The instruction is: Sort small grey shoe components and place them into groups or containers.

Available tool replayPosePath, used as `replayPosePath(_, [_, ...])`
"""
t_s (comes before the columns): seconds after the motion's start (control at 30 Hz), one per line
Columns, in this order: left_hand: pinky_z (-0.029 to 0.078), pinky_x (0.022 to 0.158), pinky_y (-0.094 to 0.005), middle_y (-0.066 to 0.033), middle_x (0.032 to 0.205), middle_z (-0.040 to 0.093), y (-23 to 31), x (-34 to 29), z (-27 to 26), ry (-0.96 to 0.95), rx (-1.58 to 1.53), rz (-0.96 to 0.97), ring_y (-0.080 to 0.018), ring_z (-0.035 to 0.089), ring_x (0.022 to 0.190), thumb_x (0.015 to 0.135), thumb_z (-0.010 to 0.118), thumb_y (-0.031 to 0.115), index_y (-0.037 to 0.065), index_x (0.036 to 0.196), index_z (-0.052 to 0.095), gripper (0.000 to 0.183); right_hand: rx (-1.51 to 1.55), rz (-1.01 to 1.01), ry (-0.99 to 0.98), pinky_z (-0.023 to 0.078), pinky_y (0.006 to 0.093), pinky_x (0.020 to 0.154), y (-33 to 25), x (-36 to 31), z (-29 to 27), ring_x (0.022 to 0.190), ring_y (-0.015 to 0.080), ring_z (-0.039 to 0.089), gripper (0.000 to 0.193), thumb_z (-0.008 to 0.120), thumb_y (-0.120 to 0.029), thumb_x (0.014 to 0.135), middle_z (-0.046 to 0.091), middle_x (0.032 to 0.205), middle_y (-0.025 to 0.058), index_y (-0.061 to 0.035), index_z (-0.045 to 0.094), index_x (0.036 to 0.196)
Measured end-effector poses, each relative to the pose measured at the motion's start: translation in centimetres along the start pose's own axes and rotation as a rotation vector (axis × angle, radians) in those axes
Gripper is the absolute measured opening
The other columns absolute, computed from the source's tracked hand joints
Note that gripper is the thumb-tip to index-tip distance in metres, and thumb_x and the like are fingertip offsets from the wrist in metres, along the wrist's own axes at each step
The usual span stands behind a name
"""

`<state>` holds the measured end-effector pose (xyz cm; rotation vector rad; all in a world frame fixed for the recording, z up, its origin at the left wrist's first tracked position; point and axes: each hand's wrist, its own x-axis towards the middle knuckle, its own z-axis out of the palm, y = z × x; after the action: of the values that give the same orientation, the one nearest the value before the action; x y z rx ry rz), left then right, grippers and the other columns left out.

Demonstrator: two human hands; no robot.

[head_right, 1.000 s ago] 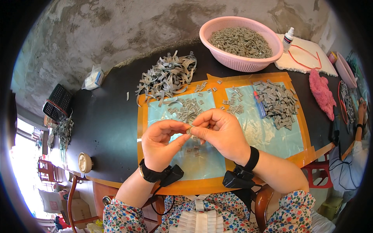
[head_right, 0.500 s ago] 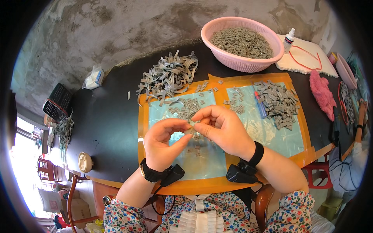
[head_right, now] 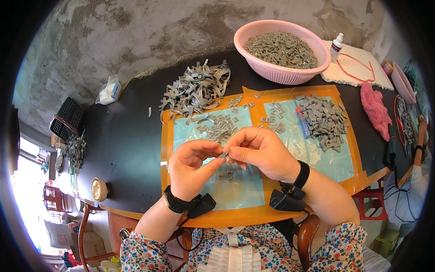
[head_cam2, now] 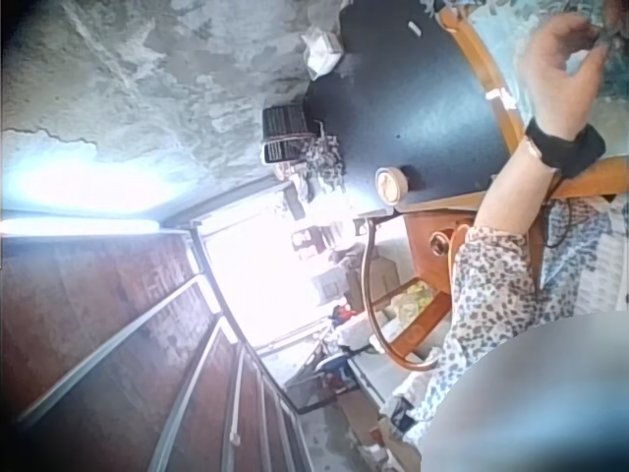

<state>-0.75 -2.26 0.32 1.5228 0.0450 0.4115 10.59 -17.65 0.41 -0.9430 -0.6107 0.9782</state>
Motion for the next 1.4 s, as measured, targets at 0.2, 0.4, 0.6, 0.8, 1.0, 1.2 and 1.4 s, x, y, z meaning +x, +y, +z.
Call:
replayPosePath(0.2, [0.050,0.078,-0.0280,-0.0121,0.094,0.061,-0.2,0.2,-0.1,0.030,-0.085,-0.027,-0.0169,0.061,0.088,0.073,0.064,-0.011,-0.002,0.100,0.054,0.030,-0.013,0.062,0.005,0.042,0.0205,0.059,-0.2,0.3,-0.5,0.067,0.0085,0.054,0.011,0.060,-0.012,0.085,0.062,0.080,0.0044,-0.0023,0.058,0.086])
replayPosePath(0.4, [0.051,0.077,-0.0278,-0.0129,0.094,0.062,-0.1,0.0,-0.2,-0.004,-0.084,0.005,-0.0181,0.061,0.089,0.073,0.064,-0.012,-0.002,0.100,0.054,0.030,-0.080,0.181,-0.017,0.044,0.0215,0.057,-0.4,0.2,-0.4,0.066,0.0102,0.056,0.013,0.063,-0.013,0.083,0.062,0.077,0.0065,-0.0007,0.058,0.084])
replayPosePath(0.6, [0.051,0.079,-0.0290,-0.0140,0.093,0.064,0.0,-0.1,-0.6,-0.073,0.088,0.079,-0.0197,0.063,0.088,0.073,0.062,-0.014,-0.004,0.096,0.058,0.025,-0.045,0.237,-0.005,0.045,0.0224,0.056,-0.6,0.2,-0.5,0.066,0.0116,0.058,0.013,0.066,-0.010,0.080,0.064,0.077,0.0092,0.0020,0.060,0.082])
replayPosePath(0.8, [0.051,0.075,-0.0288,-0.0144,0.091,0.065,0.2,-0.2,-1.1,-0.107,0.296,0.281,-0.0202,0.064,0.085,0.071,0.065,-0.013,-0.003,0.096,0.060,0.027,-0.080,0.255,-0.012,0.047,0.0231,0.057,-0.9,0.2,-0.2,0.065,0.0122,0.059,0.014,0.066,-0.009,0.080,0.064,0.076,0.0102,0.0034,0.061,0.082])
replayPosePath(1.0, [0.052,0.071,-0.0277,-0.0123,0.086,0.067,1.3,0.0,-0.7,-0.049,0.468,0.359,-0.0192,0.065,0.080,0.069,0.067,-0.012,-0.001,0.095,0.062,0.029,-0.155,0.151,0.057,0.049,0.0233,0.058,-0.5,0.0,0.6,0.065,0.0117,0.059,0.012,0.066,-0.007,0.079,0.063,0.075,0.0101,0.0028,0.059,0.081])
replayPosePath(1.2, [0.051,0.068,-0.0268,-0.0097,0.084,0.068,1.6,-0.1,-0.3,0.027,0.561,0.420,-0.0176,0.065,0.077,0.067,0.070,-0.008,0.000,0.096,0.063,0.031,-0.106,-0.077,0.207,0.049,0.0214,0.057,0.3,-0.4,1.7,0.064,0.0109,0.059,0.011,0.066,-0.002,0.078,0.062,0.074,0.0078,0.0006,0.056,0.081])
replayPosePath(1.4, [0.050,0.066,-0.0313,-0.0085,0.084,0.066,1.5,0.0,-0.2,0.048,0.678,0.436,-0.0232,0.064,0.075,0.069,0.068,-0.002,0.003,0.100,0.062,0.033,-0.270,-0.104,0.246,0.050,0.0214,0.060,1.2,-0.4,1.7,0.067,0.0096,0.060,0.011,0.067,-0.003,0.078,0.063,0.079,0.0063,0.0003,0.058,0.083])
